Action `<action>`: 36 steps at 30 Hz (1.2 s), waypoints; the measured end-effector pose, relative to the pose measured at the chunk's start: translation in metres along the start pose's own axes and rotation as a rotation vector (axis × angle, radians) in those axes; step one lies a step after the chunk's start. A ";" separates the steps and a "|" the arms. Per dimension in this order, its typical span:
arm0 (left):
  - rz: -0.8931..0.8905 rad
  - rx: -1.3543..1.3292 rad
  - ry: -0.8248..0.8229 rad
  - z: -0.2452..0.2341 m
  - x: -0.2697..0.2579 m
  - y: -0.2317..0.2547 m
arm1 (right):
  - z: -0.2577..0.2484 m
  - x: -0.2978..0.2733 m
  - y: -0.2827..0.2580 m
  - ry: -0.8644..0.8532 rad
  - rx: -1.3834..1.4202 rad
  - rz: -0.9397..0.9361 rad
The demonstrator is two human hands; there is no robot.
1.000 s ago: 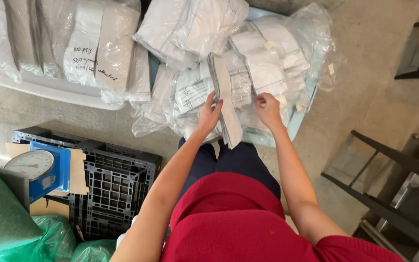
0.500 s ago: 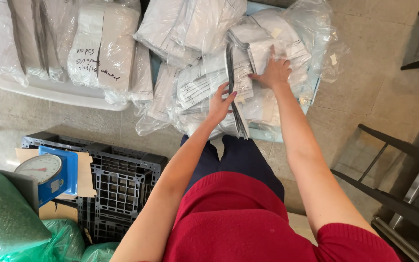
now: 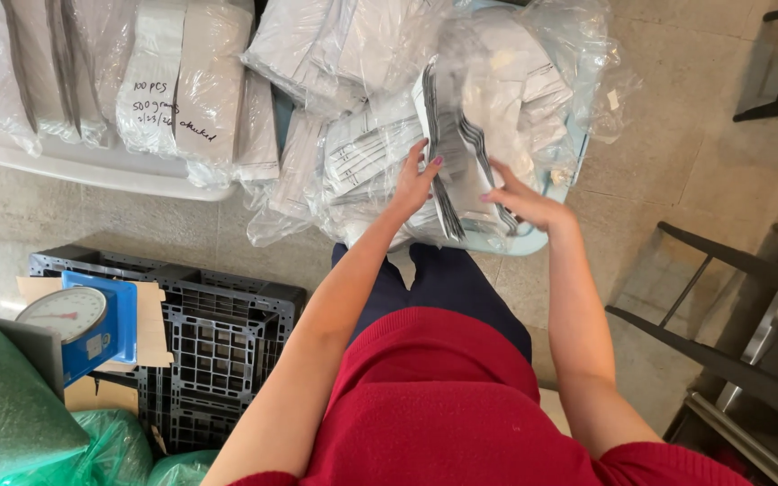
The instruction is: Inspecting and counting a stack of flat-packed coffee bags
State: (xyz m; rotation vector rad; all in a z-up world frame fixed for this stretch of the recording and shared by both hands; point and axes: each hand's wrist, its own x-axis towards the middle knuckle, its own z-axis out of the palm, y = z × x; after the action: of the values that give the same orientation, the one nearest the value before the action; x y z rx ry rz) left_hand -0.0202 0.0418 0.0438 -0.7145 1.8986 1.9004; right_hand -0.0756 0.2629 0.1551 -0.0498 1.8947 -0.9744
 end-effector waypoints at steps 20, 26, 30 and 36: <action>0.074 0.070 -0.091 -0.009 0.002 -0.038 | 0.071 0.081 0.051 0.017 0.338 -0.185; -0.004 -0.018 -0.090 -0.004 -0.010 -0.010 | 0.071 0.091 0.066 0.087 0.537 -0.238; -0.025 -0.041 -0.096 -0.007 -0.006 -0.008 | 0.065 0.077 0.047 0.070 0.606 -0.300; -0.065 -0.054 -0.098 -0.008 -0.006 -0.003 | 0.066 0.092 0.061 0.006 0.627 -0.330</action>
State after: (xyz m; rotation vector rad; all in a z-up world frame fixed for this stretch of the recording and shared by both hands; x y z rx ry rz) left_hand -0.0131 0.0343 0.0453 -0.6781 1.7498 1.9167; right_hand -0.0522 0.2254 0.0343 0.0133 1.5353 -1.7572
